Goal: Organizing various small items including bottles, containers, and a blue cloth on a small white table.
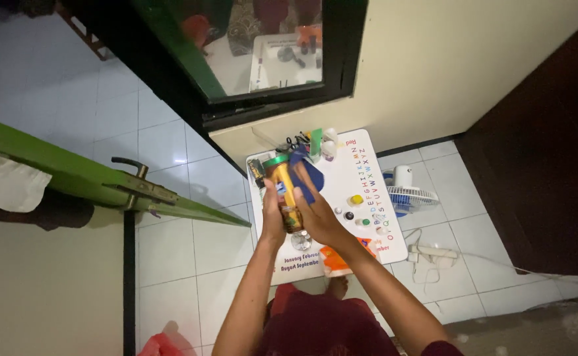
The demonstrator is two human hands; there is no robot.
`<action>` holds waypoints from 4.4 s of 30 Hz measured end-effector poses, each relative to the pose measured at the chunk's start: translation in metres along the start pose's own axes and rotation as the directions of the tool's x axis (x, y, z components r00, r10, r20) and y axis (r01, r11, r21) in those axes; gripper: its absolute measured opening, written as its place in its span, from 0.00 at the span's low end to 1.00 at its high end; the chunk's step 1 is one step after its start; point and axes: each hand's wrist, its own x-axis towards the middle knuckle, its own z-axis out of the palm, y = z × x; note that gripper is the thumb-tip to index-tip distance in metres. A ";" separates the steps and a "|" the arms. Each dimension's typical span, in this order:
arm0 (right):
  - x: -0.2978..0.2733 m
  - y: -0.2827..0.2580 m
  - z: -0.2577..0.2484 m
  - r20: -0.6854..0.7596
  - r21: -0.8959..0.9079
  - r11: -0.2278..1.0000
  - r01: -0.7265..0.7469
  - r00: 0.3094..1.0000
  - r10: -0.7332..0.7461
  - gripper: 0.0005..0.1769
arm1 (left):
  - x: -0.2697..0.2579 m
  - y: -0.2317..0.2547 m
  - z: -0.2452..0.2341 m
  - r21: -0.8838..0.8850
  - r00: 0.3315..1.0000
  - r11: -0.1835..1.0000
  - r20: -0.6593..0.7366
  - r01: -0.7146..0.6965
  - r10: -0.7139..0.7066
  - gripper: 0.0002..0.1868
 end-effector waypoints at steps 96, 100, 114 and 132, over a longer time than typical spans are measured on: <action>0.058 0.150 -0.147 -0.357 -0.337 0.922 -0.192 0.932 0.063 0.45 | 0.087 -0.114 0.002 0.583 0.898 0.684 0.314 -0.439 0.308 0.47; 0.108 0.212 -0.198 -0.384 -0.363 0.877 -0.316 0.908 0.168 0.45 | 0.101 -0.151 -0.046 0.574 0.958 0.767 0.186 -0.285 0.217 0.34; 0.272 0.420 -0.231 -0.281 -0.764 0.473 -0.439 0.886 0.369 0.46 | 0.078 -0.313 -0.200 0.619 0.891 0.644 -0.263 0.450 -0.370 0.25; 0.291 0.439 -0.232 -0.140 -0.813 0.510 -0.281 0.944 0.297 0.69 | 0.092 -0.327 -0.187 0.479 0.785 0.624 -0.322 0.618 -0.530 0.18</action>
